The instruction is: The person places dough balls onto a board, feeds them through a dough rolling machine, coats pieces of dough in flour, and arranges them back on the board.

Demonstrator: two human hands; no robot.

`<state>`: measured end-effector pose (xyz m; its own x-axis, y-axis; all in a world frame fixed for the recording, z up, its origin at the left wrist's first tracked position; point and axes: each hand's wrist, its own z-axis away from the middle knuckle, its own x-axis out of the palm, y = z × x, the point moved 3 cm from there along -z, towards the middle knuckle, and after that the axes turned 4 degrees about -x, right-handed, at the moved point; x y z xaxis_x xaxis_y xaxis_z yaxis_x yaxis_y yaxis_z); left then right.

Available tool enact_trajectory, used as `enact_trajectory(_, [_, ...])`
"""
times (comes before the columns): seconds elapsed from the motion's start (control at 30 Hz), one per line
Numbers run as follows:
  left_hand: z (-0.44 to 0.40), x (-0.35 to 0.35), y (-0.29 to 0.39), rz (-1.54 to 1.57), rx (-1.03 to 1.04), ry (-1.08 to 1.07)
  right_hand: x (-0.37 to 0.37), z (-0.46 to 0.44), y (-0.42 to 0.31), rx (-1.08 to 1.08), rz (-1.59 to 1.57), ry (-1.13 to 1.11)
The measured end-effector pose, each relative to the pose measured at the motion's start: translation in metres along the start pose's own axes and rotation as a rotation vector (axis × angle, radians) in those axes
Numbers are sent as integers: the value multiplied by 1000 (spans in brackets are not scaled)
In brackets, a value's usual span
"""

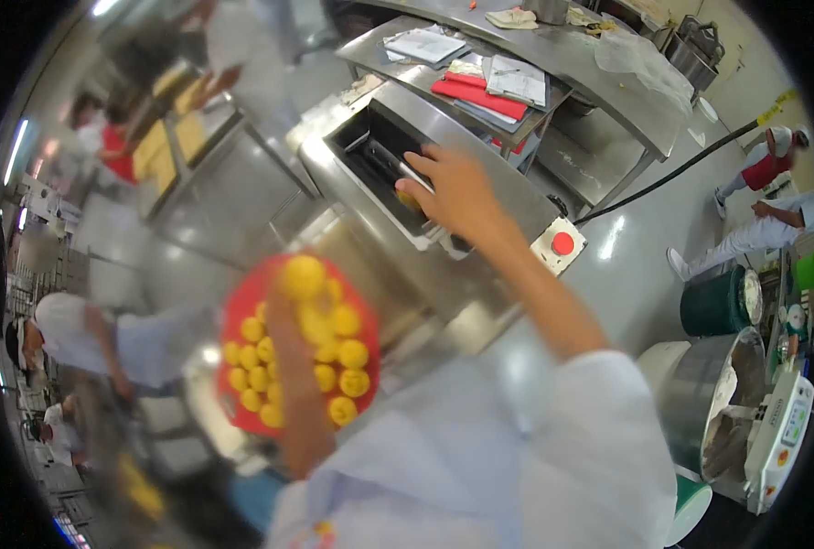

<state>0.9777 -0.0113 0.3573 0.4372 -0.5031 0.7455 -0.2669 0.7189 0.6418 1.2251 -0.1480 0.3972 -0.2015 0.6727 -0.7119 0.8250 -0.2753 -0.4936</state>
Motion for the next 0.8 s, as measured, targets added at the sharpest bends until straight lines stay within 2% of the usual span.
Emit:
enact_trajectory(0.03, [-3, 5, -2, -197, 20, -6, -1, 11, -4, 84, 23, -45])
enact_trajectory(0.1, [-2, 16, -14, -509, 117, 26, 2, 40, -52, 304, -481, -184])
enact_trajectory(0.13, [-1, 19, -21, -631, 194, 60, 15, 51, -67, 275, -583, -224])
enact_trajectory(0.2, [-28, 26, -26, -744, 500, 123, 37, 62, -85, 207, -790, -285])
enact_trajectory(0.23, [-28, 23, -21, -714, 506, 166, 35, 48, -82, 269, -754, -289])
enact_trajectory(0.27, [-28, 21, -17, -684, 512, 208, 26, 28, -77, 201, -709, -108])
enact_trajectory(0.3, [-21, 14, -3, -569, 374, 255, 15, 4, -73, 128, -658, 76])
enact_trajectory(0.33, [-16, 5, 6, -453, 234, 297, -3, -21, -73, 195, -520, 153])
enact_trajectory(0.37, [-13, -11, 6, -289, 165, 259, -12, -44, -68, 117, -310, 317])
enact_trajectory(0.47, [6, -57, -24, 251, -189, 367, 34, -94, -14, -22, 53, 102])
enact_trajectory(0.53, [14, -93, -58, 190, -169, 262, 45, -61, -24, -129, 170, 191])
enact_trajectory(0.57, [12, -97, -74, 177, -151, 208, 44, -33, -44, -49, -67, 57])
enact_trajectory(0.6, [13, -83, -78, 150, -80, 244, 28, -6, -90, 1, -274, -264])
enact_trajectory(0.67, [15, -45, -66, 86, 50, 339, 65, 55, -103, -92, -419, -310])
enact_trajectory(0.73, [19, -21, -48, 252, 80, 170, 69, 74, -115, -296, -319, -251])
enact_trajectory(0.8, [18, -2, -23, 421, 67, 6, 27, 37, -103, 0, -307, -184])
